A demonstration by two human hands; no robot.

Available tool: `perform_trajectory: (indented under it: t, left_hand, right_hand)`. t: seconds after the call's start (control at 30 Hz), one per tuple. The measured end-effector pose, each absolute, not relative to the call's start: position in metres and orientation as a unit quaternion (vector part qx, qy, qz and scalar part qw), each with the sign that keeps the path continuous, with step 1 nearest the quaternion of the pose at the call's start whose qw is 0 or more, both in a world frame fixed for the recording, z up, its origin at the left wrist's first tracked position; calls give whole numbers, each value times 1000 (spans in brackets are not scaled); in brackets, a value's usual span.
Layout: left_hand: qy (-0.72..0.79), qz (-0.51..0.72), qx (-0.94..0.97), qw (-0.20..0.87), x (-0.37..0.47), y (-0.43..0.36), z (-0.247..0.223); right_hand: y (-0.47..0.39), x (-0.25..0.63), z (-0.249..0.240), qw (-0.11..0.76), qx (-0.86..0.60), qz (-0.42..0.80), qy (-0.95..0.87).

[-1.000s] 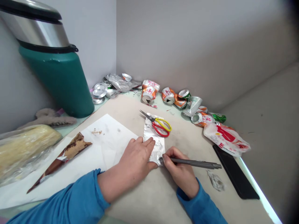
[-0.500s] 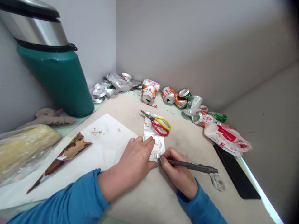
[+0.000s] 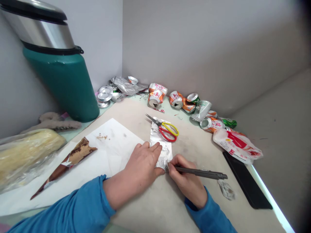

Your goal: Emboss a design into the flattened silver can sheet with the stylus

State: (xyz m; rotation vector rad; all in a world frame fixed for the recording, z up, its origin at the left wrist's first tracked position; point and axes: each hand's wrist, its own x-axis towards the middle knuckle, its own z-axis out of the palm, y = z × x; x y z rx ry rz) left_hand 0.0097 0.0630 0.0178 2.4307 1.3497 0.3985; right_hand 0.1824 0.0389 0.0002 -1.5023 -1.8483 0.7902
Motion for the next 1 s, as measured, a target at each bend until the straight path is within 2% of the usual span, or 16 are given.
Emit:
perform_trajectory:
  t: [0.23,0.53,0.87,0.93,1.0]
  left_hand:
    - [472,144,852,175,10,64,18]
    - [470,160,849,178,8,62,15]
    - [474,233,829,187,-22,41,50]
    - [510,279,799,154,-42,30,56]
    - [562,332,754,69,-67,19,56]
  right_hand:
    - [40,182,1,323,-571,315,-686]
    - [42,188,-2,440,-592,363,-570]
    - [42,197,0,454,-611,299,-575]
    - [43,200,-1,452,-623,280,-573]
    - [43,201,-1,452,-633,263,-571]
